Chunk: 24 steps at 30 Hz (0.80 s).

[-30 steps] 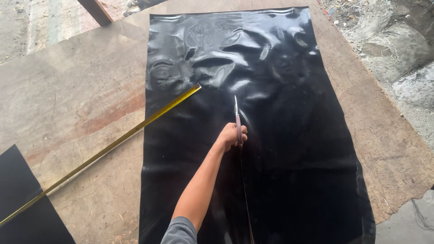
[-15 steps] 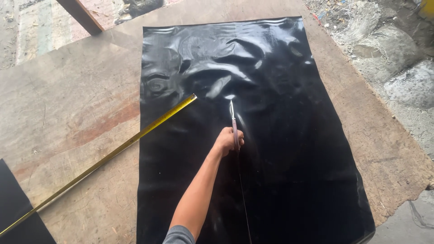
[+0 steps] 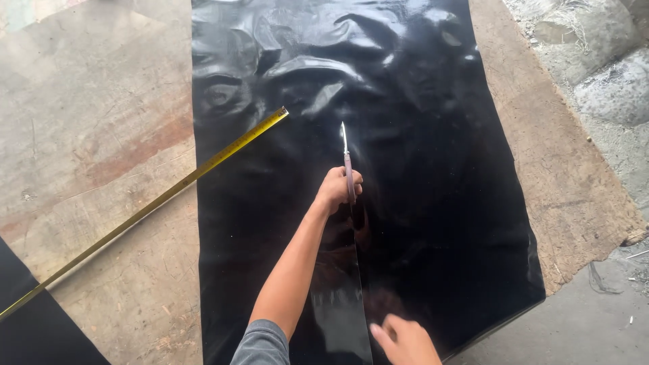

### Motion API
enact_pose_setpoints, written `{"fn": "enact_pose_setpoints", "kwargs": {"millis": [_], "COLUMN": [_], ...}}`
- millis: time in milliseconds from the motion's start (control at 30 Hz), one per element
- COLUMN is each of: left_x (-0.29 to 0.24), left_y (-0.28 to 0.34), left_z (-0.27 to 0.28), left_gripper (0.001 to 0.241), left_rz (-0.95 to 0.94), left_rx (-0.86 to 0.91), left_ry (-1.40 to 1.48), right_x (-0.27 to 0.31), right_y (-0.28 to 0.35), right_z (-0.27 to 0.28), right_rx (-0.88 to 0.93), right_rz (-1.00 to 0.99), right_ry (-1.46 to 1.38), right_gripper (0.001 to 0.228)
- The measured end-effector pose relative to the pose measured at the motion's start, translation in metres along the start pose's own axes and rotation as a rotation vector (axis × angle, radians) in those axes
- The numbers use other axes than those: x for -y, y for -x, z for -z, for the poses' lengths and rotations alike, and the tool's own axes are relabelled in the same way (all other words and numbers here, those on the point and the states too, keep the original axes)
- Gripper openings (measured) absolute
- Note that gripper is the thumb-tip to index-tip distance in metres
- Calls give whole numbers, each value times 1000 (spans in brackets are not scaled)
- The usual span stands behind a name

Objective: Measuring and cutting black vinyl fabric on a workbench using a tape measure and scissors

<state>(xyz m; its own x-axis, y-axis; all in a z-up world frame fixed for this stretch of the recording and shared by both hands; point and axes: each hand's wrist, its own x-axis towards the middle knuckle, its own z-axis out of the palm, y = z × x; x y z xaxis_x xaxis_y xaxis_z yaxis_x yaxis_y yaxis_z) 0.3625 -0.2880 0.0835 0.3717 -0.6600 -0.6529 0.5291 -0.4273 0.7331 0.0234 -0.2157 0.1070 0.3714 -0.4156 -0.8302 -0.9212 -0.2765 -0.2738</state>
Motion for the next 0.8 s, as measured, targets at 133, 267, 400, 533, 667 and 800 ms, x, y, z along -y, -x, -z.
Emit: {"fn": "enact_pose_setpoints", "kwargs": {"millis": [133, 267, 400, 533, 667, 800], "left_x": [3, -3, -23, -21, -36, -56], "left_y": [-4, -22, -31, -38, -46, -62], "left_z": [0, 4, 9, 5, 8, 10], "left_gripper": [26, 16, 18, 24, 23, 17], "left_rz": [-3, 24, 70, -4, 19, 58], "left_rx": [-5, -31, -13, -40, -23, -29], "left_ry": [-3, -8, -37, -64, -49, -59], "right_x": [75, 85, 89, 93, 93, 80], "right_y": [-10, -23, -23, -24, -31, -57], "right_z": [34, 33, 40, 43, 41, 26], "right_rx": [150, 166, 185, 176, 164, 137], "right_rz": [-52, -148, -194, -193, -247, -304], "right_ry": [-280, -380, -354, -333, -285, -193], "right_gripper": [44, 57, 57, 57, 57, 59]}}
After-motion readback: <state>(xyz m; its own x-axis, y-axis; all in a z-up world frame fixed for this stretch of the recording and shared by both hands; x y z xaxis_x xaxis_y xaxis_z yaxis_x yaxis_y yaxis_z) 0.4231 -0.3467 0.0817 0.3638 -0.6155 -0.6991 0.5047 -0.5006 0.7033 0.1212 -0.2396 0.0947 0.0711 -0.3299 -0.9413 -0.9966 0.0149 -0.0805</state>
